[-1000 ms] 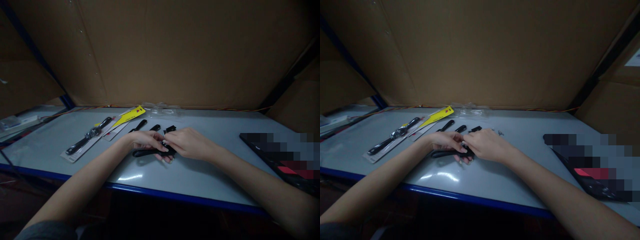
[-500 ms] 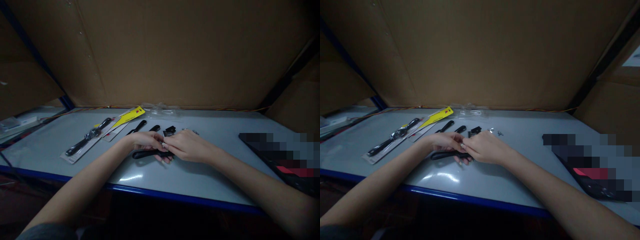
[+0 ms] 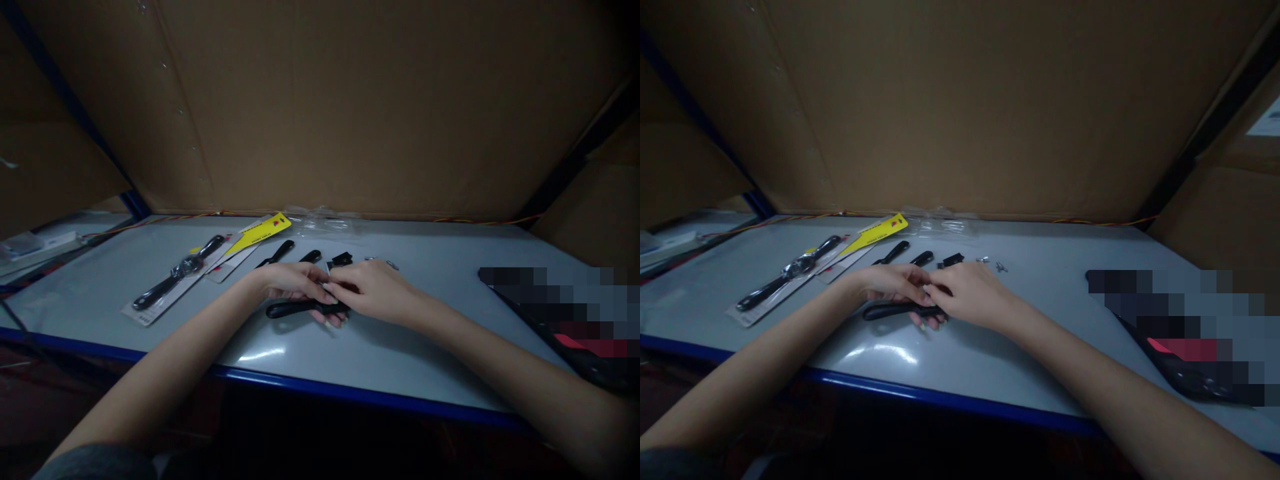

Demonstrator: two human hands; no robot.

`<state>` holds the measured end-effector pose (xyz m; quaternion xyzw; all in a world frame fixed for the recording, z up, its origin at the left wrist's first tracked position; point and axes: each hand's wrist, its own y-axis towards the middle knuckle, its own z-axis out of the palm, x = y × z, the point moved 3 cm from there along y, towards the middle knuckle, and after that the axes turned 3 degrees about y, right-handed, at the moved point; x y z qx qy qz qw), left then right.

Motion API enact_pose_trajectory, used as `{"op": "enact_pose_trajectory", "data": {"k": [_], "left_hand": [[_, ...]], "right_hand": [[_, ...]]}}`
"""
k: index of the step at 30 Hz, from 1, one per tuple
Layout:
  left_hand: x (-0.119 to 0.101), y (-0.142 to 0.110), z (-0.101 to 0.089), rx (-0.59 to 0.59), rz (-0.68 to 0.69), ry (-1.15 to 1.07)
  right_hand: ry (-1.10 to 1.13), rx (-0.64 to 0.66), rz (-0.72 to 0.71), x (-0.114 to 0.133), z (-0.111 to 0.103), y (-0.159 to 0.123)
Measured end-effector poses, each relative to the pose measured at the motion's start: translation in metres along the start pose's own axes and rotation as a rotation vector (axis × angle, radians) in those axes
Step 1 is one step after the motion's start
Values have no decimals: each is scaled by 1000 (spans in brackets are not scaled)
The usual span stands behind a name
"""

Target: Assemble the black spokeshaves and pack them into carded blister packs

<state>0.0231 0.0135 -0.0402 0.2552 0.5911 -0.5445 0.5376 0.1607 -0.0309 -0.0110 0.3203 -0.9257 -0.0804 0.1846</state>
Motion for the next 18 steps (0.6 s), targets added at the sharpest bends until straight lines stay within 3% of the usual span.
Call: {"op": "enact_pose_trajectory", "data": {"k": [5,12,18], "left_hand": [[1,1,1,18,25,-4],[0,0,2,10,17,-7],[-1,-1,5,-16,-3,-24]], "right_hand": [[271,-29,-61,4,2,1],[248,-51,-138,0,1,1],[383,-70,-16,0,4,3]]}}
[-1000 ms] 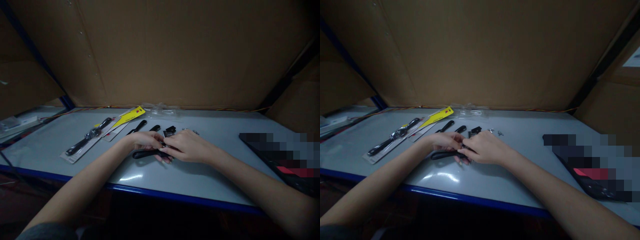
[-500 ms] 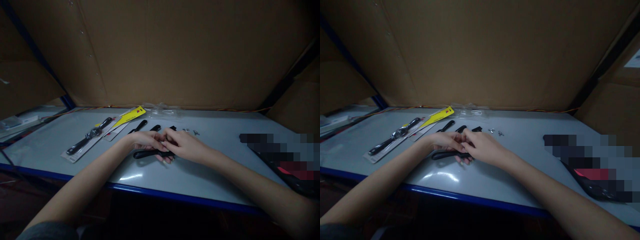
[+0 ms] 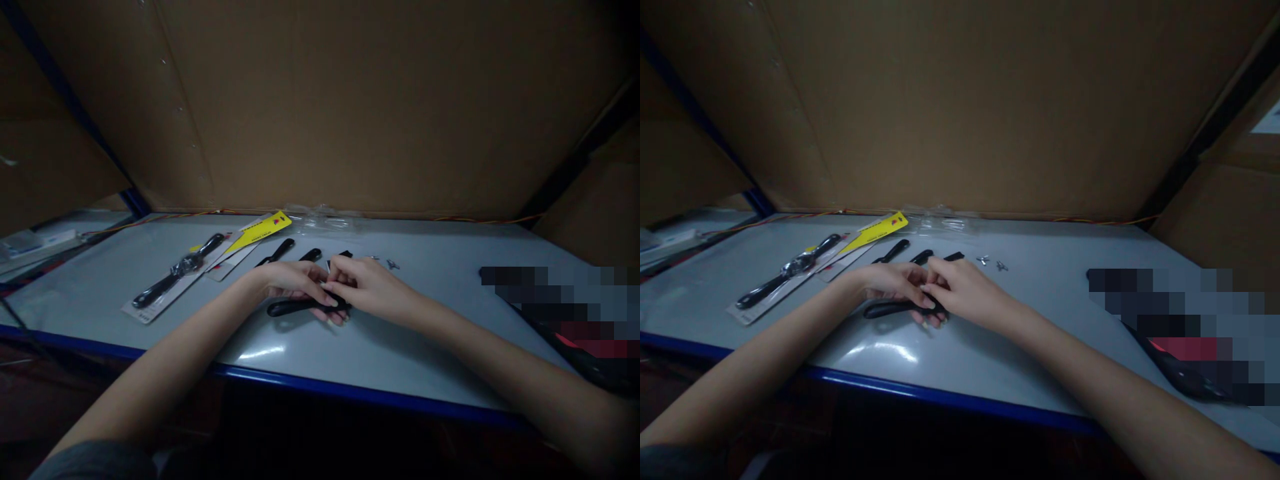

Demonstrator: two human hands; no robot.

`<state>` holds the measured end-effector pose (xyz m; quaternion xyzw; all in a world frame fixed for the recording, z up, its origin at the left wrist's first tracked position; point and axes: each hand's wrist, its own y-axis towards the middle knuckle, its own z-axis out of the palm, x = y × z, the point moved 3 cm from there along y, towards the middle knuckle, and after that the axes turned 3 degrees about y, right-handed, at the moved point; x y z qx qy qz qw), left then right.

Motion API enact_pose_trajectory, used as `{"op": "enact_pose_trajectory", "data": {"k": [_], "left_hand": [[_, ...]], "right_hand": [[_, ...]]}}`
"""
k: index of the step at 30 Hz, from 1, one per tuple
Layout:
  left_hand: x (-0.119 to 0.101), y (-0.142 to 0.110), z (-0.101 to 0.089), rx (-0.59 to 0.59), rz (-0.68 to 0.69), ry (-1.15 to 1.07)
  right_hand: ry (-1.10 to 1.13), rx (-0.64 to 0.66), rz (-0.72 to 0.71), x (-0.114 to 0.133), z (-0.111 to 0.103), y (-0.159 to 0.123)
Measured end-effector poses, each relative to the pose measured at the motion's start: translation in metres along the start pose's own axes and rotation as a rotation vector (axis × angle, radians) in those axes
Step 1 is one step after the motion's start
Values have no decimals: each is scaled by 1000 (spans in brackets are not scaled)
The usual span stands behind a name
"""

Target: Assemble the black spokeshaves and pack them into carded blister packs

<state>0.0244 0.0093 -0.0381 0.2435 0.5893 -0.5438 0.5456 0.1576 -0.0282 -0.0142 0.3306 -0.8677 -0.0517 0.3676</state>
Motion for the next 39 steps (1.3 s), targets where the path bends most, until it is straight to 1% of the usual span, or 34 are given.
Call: {"op": "enact_pose_trajectory", "data": {"k": [3,6,8,11,15,18,19,21,24,26,28,30,33,36,39], "left_hand": [[-1,-1,2,-15,-19,3],[-1,-1,0,-4,-20,-4],[0,-2,-3,-17,-14,-15],[1,-2,-8,-40,2,-2],[2,-1,-7,10,11,-1],[2,0,-6,46,10,-19],[1,0,-5,58,7,-26],[1,0,-4,71,4,-38],[1,0,-4,56,13,-39],[1,0,-4,42,23,-30],[2,0,-4,41,27,-19],[2,0,-4,40,30,-14],[1,0,-4,37,23,-22],[1,0,-4,51,-5,-42],[1,-1,-4,58,-18,-52]], "right_hand": [[75,-34,95,-2,2,0],[112,-55,113,-3,0,-1],[120,-46,115,-3,-2,-2],[160,33,127,-2,-7,-2],[115,127,50,0,-15,-1],[91,232,12,0,-17,-1],[85,247,0,0,-18,-1],[45,212,-44,0,-19,-1],[-41,109,-147,3,-19,-2],[-90,84,-223,6,-16,-2],[-120,73,-267,9,-12,-3],[-130,43,-255,9,-8,-3],[-110,7,-188,7,-6,-3],[-80,21,-165,5,-9,-2],[-111,51,-200,5,-15,-1]]}}
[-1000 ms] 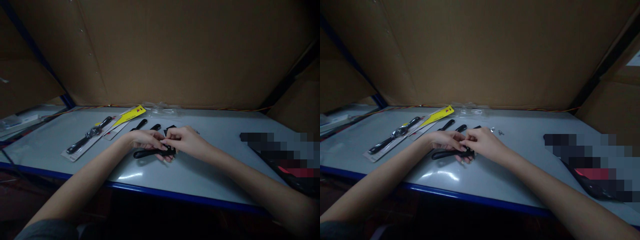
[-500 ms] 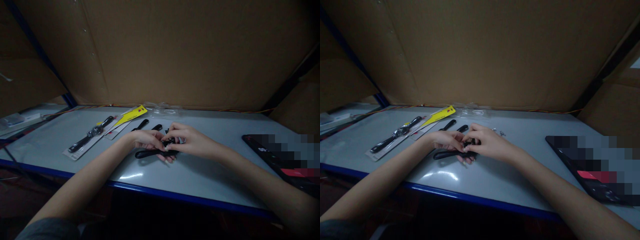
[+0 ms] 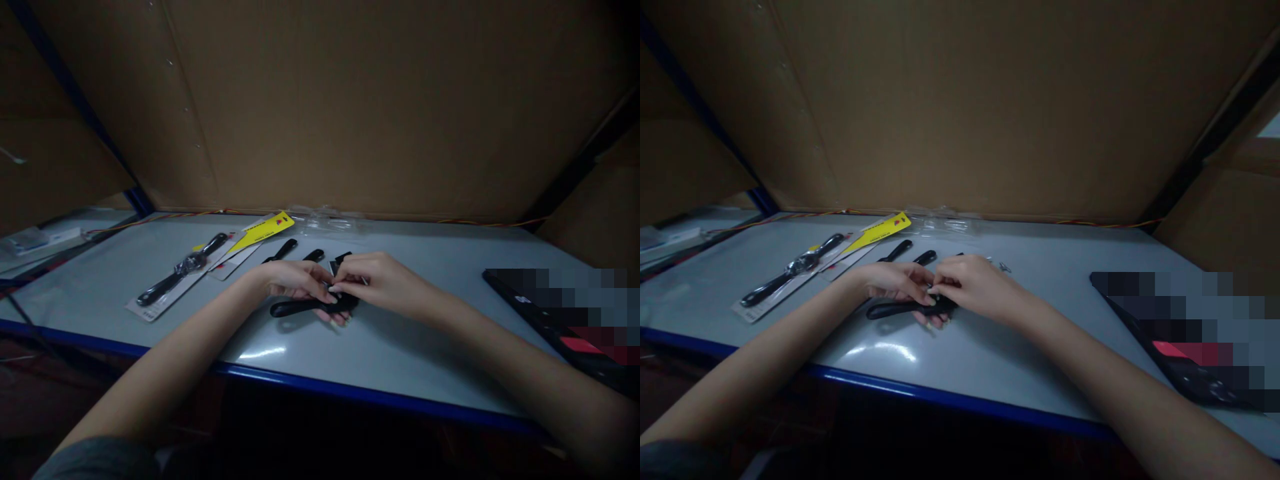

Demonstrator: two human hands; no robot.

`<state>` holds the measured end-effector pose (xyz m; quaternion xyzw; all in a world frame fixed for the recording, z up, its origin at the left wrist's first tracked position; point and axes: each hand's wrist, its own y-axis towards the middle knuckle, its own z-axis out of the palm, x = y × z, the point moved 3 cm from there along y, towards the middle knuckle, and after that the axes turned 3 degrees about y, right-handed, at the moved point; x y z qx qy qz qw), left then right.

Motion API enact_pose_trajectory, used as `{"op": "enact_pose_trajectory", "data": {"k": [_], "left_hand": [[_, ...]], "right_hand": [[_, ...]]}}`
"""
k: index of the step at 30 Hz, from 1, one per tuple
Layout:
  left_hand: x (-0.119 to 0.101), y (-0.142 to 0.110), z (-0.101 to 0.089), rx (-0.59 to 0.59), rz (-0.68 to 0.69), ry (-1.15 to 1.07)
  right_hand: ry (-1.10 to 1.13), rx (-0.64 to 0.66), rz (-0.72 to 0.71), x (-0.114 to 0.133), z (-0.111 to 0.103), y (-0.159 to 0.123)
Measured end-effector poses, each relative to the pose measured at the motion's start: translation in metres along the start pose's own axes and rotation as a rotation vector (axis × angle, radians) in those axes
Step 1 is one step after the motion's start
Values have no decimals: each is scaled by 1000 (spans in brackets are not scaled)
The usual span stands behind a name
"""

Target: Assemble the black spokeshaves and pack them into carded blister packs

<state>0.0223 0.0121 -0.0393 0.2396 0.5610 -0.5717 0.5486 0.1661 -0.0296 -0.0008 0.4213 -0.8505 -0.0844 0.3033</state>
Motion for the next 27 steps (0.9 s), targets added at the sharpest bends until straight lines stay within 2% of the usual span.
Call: {"op": "enact_pose_trajectory", "data": {"k": [6,15,18,24,27], "left_hand": [[0,0,-2,-42,23,18],[1,0,-3,-48,36,47],[2,0,-2,-52,33,71],[0,-1,-1,-21,37,24],[0,-1,-2,-31,32,15]], "right_hand": [[-104,77,-8,5,-4,-1],[-271,61,-21,12,7,0],[-245,86,-26,11,10,1],[-57,-10,152,0,13,-1],[-71,-7,159,-4,9,-1]]}}
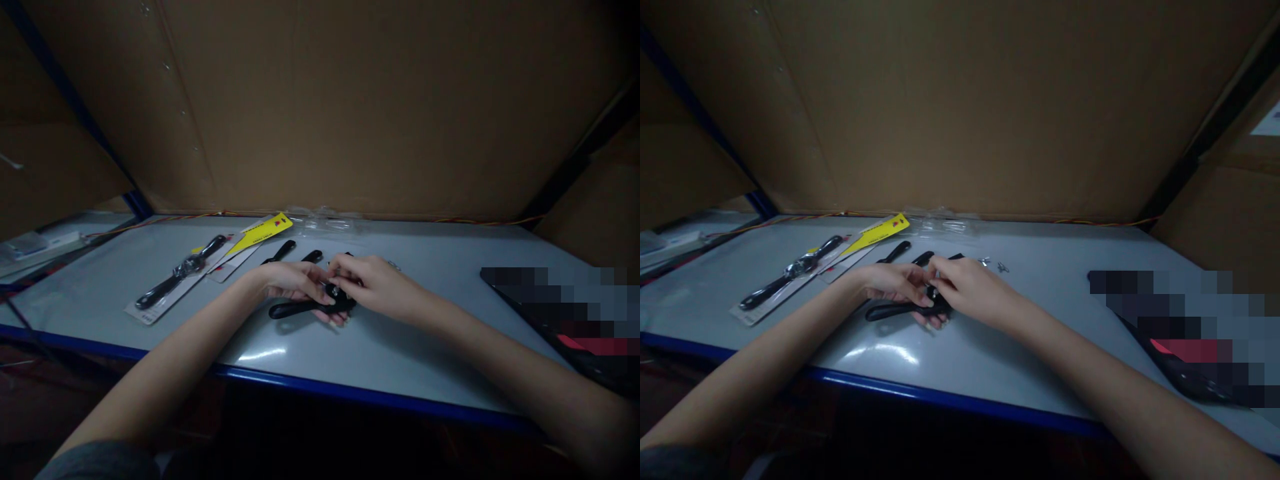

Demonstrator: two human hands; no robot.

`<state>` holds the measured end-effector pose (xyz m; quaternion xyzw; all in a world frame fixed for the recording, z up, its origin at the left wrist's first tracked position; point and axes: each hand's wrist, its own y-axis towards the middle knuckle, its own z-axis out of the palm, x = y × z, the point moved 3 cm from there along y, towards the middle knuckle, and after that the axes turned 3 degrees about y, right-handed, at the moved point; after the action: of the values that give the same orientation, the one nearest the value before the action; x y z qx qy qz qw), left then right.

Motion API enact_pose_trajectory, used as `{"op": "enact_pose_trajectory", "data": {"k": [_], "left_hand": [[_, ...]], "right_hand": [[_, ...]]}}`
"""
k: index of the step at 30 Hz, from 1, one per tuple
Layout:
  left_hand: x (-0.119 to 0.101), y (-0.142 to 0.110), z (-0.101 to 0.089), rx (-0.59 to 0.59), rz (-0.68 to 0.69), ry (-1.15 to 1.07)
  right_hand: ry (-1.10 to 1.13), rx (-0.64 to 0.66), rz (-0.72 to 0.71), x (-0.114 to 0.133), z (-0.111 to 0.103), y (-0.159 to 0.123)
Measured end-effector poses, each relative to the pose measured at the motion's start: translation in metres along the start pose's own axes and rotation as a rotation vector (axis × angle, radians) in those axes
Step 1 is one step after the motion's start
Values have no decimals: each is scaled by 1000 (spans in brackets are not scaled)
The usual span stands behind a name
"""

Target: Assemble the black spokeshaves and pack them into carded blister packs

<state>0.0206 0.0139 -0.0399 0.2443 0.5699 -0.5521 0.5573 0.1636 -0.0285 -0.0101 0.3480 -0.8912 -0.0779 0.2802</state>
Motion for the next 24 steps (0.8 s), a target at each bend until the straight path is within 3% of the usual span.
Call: {"op": "enact_pose_trajectory", "data": {"k": [8,15,19,22,24], "left_hand": [[0,0,-1,-17,8,13],[1,1,-4,-10,12,23],[0,0,-3,-69,-4,59],[0,-1,-1,-64,-17,54],[1,-1,0,-53,-14,51]], "right_hand": [[-206,67,-91,11,-17,-2],[-270,49,-106,18,-11,-3],[-163,-22,111,11,-3,0],[78,-13,303,2,4,1],[227,11,333,-1,3,2]]}}
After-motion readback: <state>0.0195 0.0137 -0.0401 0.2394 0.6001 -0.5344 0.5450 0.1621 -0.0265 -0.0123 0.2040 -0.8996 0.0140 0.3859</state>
